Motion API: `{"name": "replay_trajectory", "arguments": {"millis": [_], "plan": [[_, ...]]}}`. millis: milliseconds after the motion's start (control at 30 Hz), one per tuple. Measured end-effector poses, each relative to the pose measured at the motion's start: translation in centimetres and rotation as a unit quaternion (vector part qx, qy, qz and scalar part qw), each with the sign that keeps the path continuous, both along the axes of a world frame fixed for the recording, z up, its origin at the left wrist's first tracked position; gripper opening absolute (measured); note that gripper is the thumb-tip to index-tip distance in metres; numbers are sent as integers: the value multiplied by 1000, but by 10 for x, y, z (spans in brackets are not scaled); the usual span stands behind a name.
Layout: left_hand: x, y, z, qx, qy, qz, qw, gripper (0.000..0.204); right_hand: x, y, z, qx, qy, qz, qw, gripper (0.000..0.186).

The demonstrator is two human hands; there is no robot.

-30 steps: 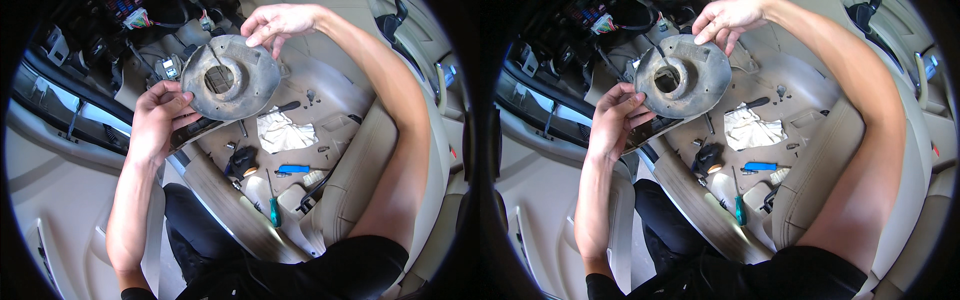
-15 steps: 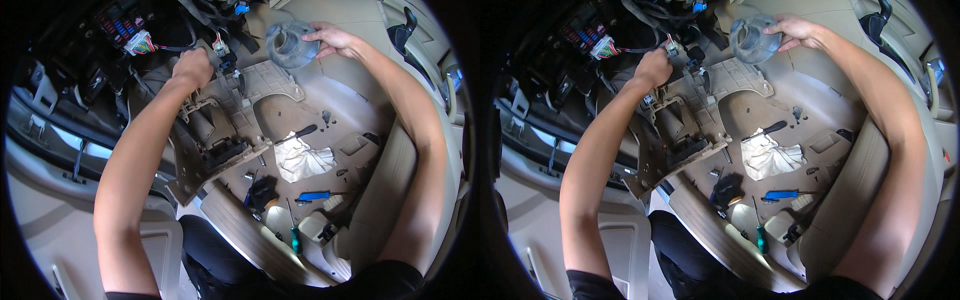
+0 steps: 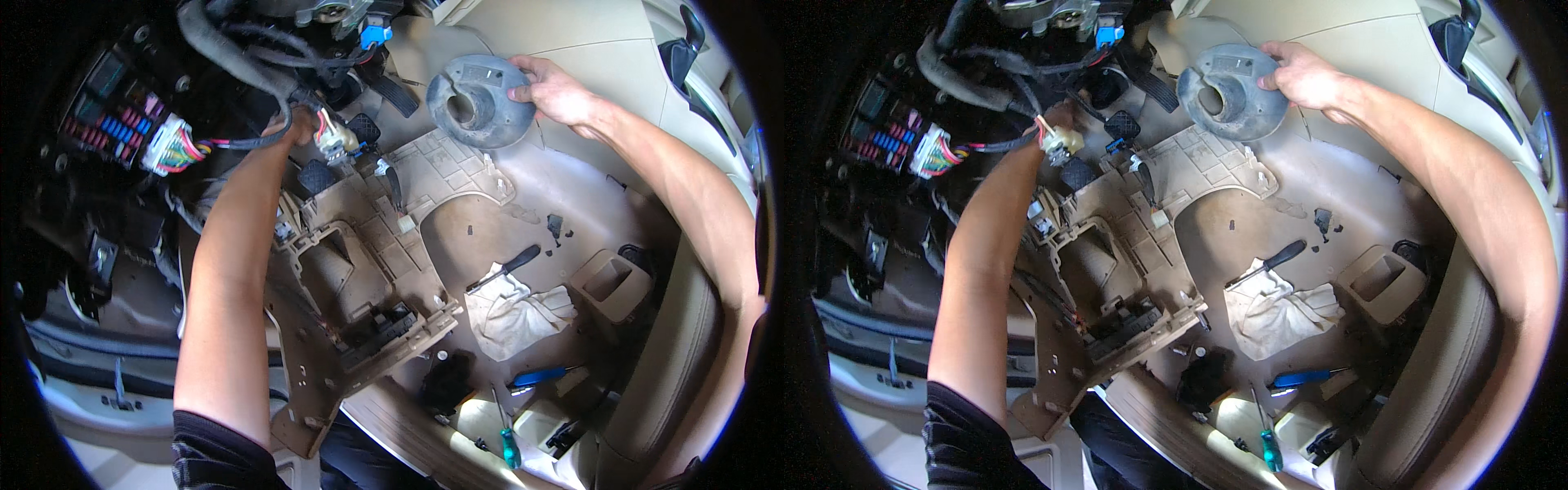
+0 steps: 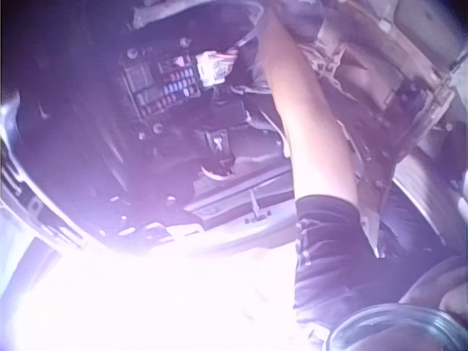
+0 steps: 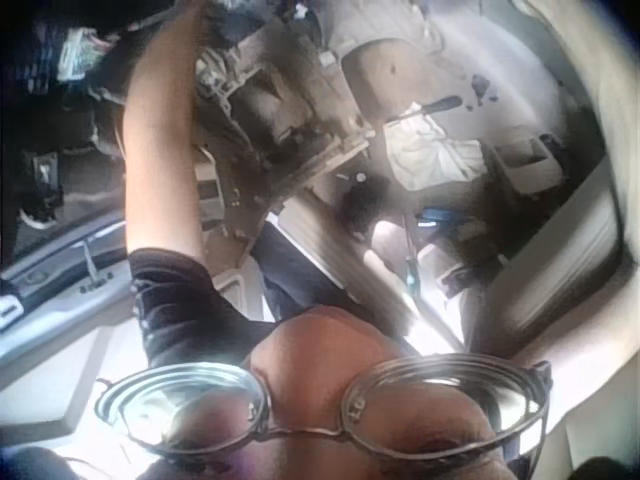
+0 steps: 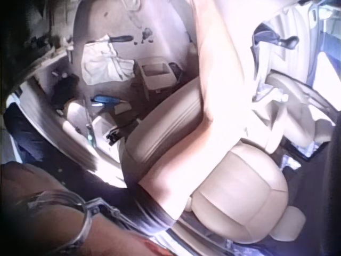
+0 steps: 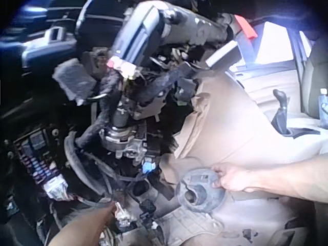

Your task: The person removes a plastic trim panel from the driver's side footwell, disconnects wiring harnesses, and detaches a pedal assembly. They then install a new pedal bushing, reconnect the wiring, and reposition the trim panel.

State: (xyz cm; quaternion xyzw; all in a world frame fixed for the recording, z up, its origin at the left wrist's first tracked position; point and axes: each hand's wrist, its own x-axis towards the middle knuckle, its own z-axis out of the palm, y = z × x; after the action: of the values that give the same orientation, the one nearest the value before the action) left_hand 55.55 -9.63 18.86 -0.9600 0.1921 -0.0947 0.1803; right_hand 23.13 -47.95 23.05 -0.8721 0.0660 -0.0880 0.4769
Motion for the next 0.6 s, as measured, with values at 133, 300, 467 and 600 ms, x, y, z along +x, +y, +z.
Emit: {"name": "replay_trajectory", "arguments": {"millis": [133, 300, 467, 600], "plan": [[18, 5, -2, 3, 4, -45, 999, 43, 21, 5, -19, 14, -83, 0, 996, 48], [21, 14, -10, -163, 20, -101, 981, 36, 106, 33, -24, -111, -148, 19, 983, 53], [-43, -10, 4, -114, 193, -84, 971, 62, 203, 70, -22, -7, -129, -64, 990, 51], [-82, -25, 13, -133, 301, -31, 944, 54, 245, 95, -38, -53, -123, -160, 978, 52]]}}
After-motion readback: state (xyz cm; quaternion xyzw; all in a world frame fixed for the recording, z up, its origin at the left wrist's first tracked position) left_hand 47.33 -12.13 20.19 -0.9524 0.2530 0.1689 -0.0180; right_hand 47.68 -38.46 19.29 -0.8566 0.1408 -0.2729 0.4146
